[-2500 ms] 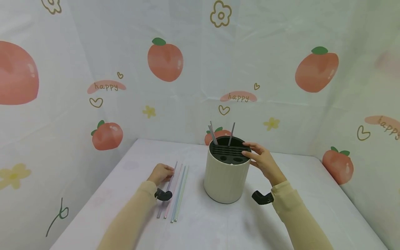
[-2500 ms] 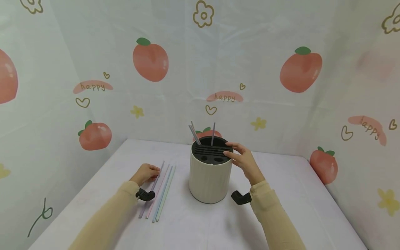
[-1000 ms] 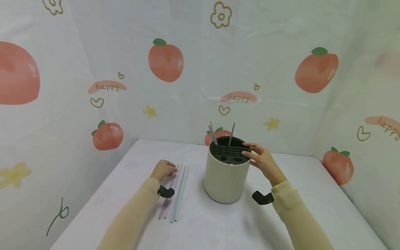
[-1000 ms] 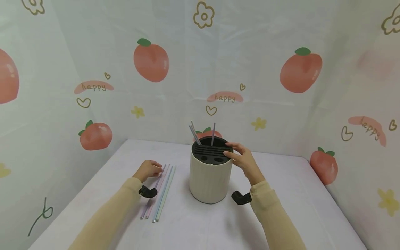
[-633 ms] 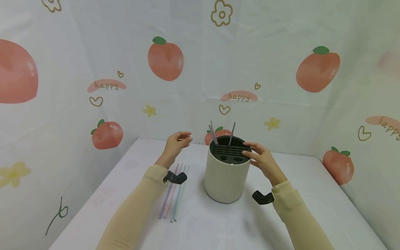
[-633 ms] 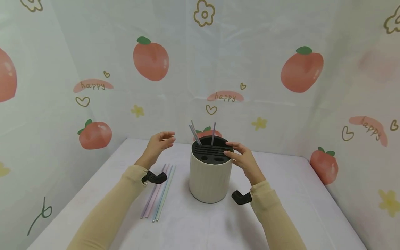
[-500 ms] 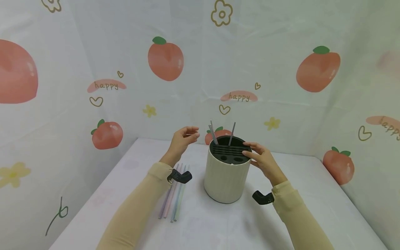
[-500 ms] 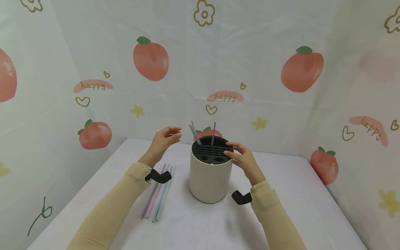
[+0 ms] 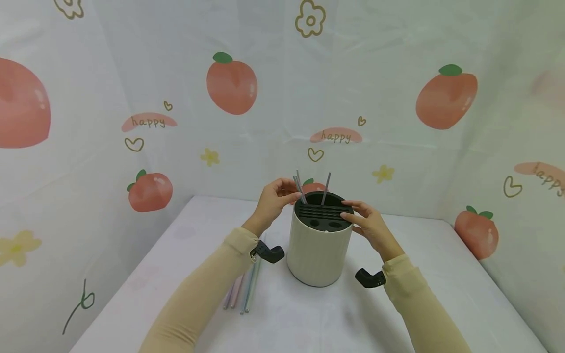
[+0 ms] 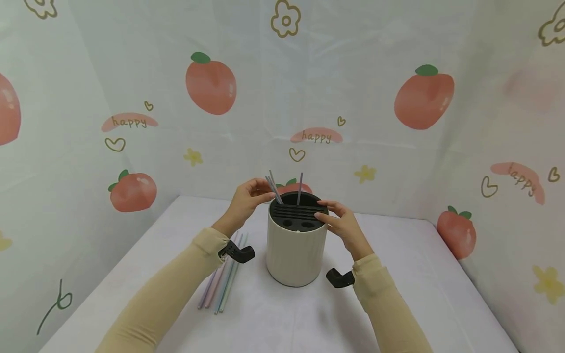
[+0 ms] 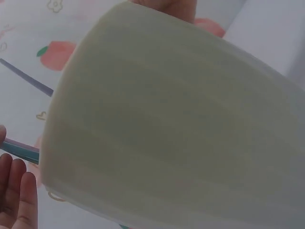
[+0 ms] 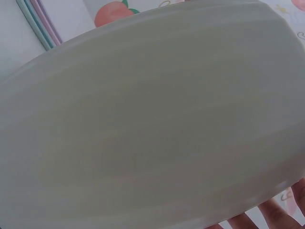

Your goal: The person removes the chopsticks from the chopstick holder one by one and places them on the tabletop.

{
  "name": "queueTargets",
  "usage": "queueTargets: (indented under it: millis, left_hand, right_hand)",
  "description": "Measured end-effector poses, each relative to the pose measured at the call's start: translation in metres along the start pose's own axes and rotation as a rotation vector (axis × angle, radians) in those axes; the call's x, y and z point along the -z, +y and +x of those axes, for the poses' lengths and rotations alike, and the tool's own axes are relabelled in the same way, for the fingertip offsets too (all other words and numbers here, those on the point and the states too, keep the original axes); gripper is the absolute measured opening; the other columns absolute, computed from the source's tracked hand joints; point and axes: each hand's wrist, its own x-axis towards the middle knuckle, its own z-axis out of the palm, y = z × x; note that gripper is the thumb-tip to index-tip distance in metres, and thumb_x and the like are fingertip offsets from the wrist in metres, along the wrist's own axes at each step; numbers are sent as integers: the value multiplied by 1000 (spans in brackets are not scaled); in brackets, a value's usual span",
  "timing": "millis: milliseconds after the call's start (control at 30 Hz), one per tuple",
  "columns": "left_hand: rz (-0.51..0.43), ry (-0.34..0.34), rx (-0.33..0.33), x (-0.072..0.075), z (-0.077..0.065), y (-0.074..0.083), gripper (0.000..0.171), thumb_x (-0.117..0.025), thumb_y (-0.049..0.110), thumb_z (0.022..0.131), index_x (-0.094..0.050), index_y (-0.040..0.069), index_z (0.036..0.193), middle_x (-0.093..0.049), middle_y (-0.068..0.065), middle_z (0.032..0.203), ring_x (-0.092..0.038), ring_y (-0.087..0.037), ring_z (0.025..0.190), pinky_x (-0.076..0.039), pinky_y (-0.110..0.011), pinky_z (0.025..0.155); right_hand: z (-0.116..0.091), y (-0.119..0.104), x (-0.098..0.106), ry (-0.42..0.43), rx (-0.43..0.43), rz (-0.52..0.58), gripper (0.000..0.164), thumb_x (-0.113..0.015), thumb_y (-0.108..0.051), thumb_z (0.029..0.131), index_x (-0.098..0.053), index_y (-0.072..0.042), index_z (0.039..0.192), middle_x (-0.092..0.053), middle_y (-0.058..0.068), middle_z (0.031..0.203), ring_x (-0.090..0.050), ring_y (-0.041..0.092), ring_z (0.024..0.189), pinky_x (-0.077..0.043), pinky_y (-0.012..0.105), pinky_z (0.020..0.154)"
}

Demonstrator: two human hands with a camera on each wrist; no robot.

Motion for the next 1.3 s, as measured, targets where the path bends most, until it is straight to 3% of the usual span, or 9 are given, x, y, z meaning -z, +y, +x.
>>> queueTargets:
  millis: [133,467,567,700,867,967,1100,1200,1300]
  left_hand:
    - [30,20,-4,-3,1,-1,23,-69,5,89,-61,0,110,-65,-12,104,-61,-10,85,-54,-23,74]
    - [83,18,-8,-7,-1,2,14,-67,8,91,-63,0,103,-65,-14,104,-62,-13,88,-55,-25,77]
    - [93,24,-42,-5,1,5,14,-67,8,91,-64,0,101,-66,-15,102,-62,-11,85,-56,-23,74]
    - [85,57,-117,1,9,10,14,-69,7,90,-63,-1,99,-66,-14,98,-63,-11,83,-59,-32,77]
    - [-34,89,-246,14,19,37,13,-67,1,89,-61,-5,98,-66,-8,90,-64,-12,81,-59,-35,80]
    - [-147,116,-312,25,24,59,9,-65,-4,88,-61,0,94,-65,-1,86,-65,-9,79,-59,-29,79]
    - [-272,188,-392,44,26,87,19,-63,-8,89,-62,12,90,-63,3,85,-66,-8,78,-59,-27,76]
    - [-322,249,-410,63,25,97,17,-63,-5,90,-64,12,91,-62,1,86,-65,-10,77,-60,-27,74]
    - [-324,291,-343,84,22,95,9,-65,-1,90,-65,6,95,-62,-2,88,-65,-12,77,-59,-26,73]
  right_hand:
    - [0,0,0,-1,3,5,55,-65,-20,93,-42,-1,140,-29,17,154,-33,32,137,-31,57,112]
    - [0,1,1,-8,7,2,55,-64,-20,94,-42,-1,140,-28,18,154,-30,33,139,-31,57,112]
    - [0,1,0,-8,7,3,55,-64,-20,94,-42,-1,140,-27,18,154,-28,33,141,-31,57,112]
    - [-1,0,0,-7,3,6,54,-64,-19,94,-43,-1,140,-27,17,155,-30,32,140,-32,56,112]
    - [0,0,1,-6,-1,6,55,-65,-21,94,-43,-2,140,-27,17,155,-31,32,139,-32,56,112]
    - [-1,0,1,-6,-1,7,55,-65,-20,94,-42,-1,141,-26,17,155,-30,32,140,-31,56,112]
    - [-1,0,2,-7,-2,9,56,-65,-20,94,-42,-1,141,-25,17,156,-29,33,141,-31,56,113]
    - [0,0,2,-7,-2,10,56,-65,-20,94,-42,-1,141,-25,18,156,-29,33,141,-31,56,112]
    - [0,0,1,-9,-1,11,55,-65,-20,94,-43,-2,140,-25,17,156,-29,32,141,-31,56,112]
